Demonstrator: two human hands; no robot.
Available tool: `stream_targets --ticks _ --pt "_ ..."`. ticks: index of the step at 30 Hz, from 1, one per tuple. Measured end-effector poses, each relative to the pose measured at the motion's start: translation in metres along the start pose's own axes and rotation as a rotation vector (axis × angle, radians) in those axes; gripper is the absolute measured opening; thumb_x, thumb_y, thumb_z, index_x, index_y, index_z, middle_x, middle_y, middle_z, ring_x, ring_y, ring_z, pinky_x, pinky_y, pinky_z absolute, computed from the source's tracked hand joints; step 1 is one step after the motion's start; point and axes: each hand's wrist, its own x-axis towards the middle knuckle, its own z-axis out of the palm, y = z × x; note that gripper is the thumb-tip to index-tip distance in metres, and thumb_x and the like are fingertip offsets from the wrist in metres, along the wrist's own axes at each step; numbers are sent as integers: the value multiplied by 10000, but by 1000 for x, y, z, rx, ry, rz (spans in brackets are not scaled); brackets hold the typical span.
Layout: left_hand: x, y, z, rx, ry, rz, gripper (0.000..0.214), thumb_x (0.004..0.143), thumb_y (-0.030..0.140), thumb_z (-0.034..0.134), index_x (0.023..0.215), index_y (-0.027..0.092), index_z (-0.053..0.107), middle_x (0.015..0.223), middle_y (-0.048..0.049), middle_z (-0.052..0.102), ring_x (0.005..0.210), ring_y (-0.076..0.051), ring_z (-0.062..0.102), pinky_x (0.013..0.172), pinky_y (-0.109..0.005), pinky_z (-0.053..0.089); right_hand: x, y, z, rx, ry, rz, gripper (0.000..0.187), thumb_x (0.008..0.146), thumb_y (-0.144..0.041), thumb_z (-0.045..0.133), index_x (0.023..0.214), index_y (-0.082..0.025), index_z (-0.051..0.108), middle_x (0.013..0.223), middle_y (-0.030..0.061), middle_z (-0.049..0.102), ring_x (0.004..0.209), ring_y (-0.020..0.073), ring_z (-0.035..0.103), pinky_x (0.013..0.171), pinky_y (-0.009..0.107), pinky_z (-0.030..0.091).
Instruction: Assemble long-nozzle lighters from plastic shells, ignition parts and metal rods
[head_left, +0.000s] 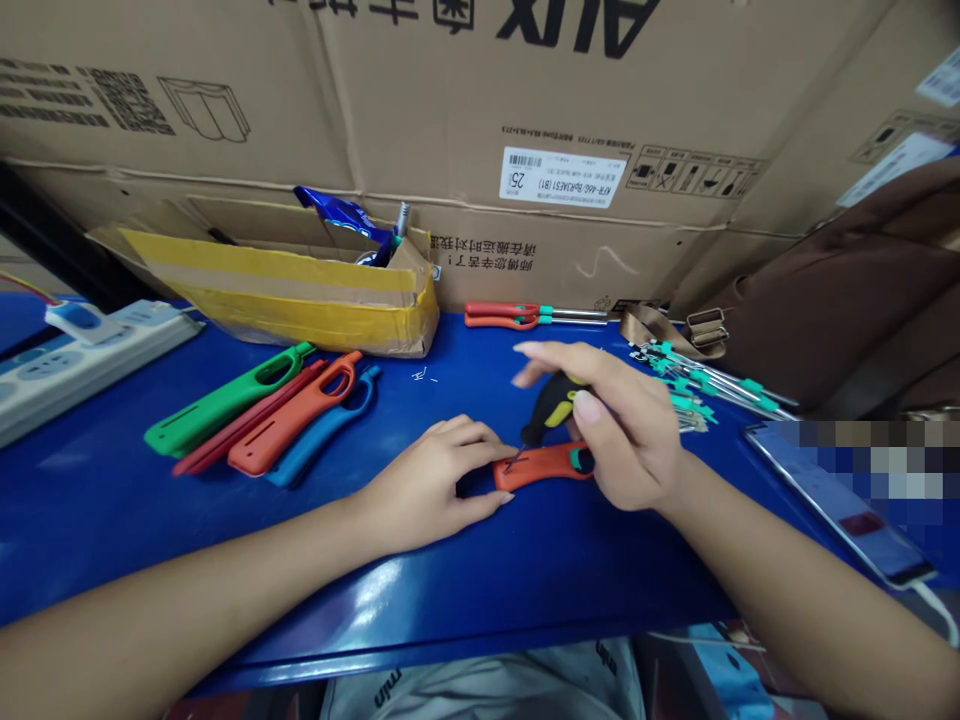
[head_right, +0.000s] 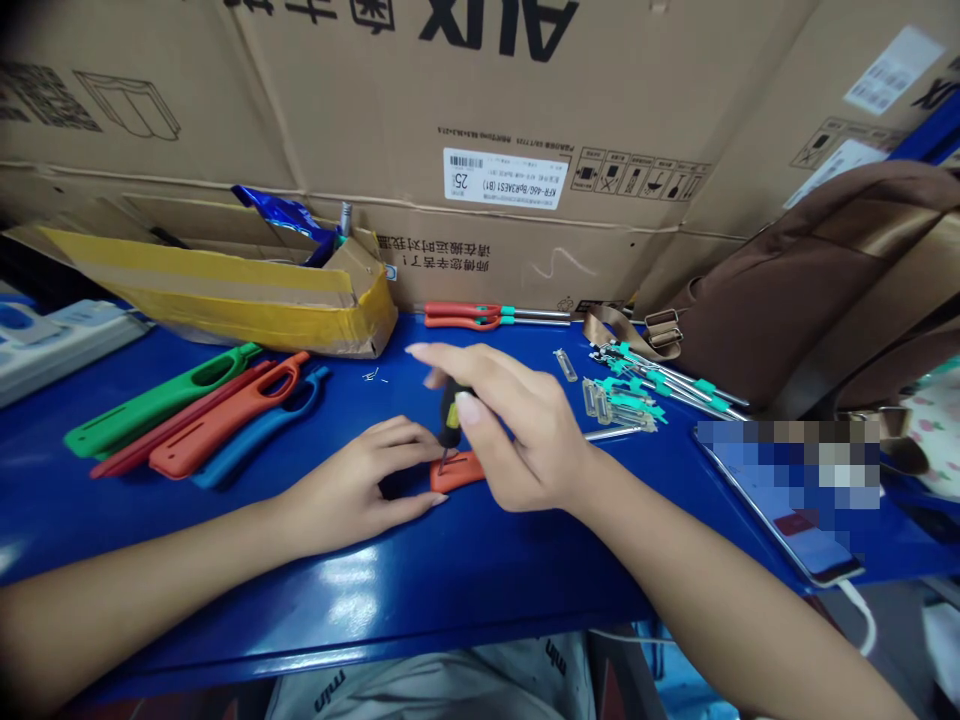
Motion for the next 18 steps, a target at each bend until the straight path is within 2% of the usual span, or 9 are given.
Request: stream_targets --ticks 1,3,7,9,11,13,15,18 --pt "0 0 0 0 -3 -4 286 915 291 718 1183 197 686 1098 -72 707 1030 -240 623 936 -409 504 0 -1 0 82 -37 59 402 1057 -259 386 1420 -176 537 1150 114 727 877 186 716 766 339 606" --pt "0 -1 1 4 -8 -10 293 910 295 722 1186 203 687 1104 -73 706 1041 -247 623 944 -414 503 0 -1 2 162 -66 117 396 1041 -241 441 1422 -184 531 1133 100 725 839 166 706 718 310 601" --pt "-1 -2 2 15 9 9 339 910 282 717 1237 207 673 1113 -71 703 1050 -248 631 968 -426 495 0 1 3 -44 52 -56 292 922 -268 707 1201 -196 663 900 39 740 694 146 660 649 268 566" --pt "0 -1 1 14 9 10 320 909 276 716 1219 205 680 1093 -67 702 1033 -241 634 957 -418 499 -1 2 2 -103 45 -93 316 960 -283 646 1263 -193 638 942 56 751 731 163 683 696 292 582" --pt "0 0 0 18 -2 -4 291 906 284 721 1186 209 694 1083 -66 702 1024 -239 629 937 -407 508 -2 0 1 -35 -20 -23 403 1027 -258 473 1420 -186 532 1113 96 742 820 178 712 747 326 601" --pt "0 0 0 21 -8 -13 282 906 299 722 1174 213 700 1093 -71 703 1032 -243 625 932 -408 512 -3 -2 2 61 -69 51 461 1038 -226 394 1493 -182 452 1206 113 717 875 183 720 765 342 610" --pt "0 -1 1 20 -5 -11 300 913 306 713 1198 212 692 1116 -78 705 1048 -249 626 943 -416 512 -3 -2 4 69 -48 52 419 1022 -237 470 1437 -197 512 1149 92 735 830 173 714 733 322 606" --pt "-1 -2 1 16 14 9 329 918 303 708 1233 216 676 1144 -79 707 1066 -252 635 971 -429 502 -2 0 5 -76 78 -63 306 943 -274 674 1241 -215 643 964 48 760 699 152 681 662 279 580"
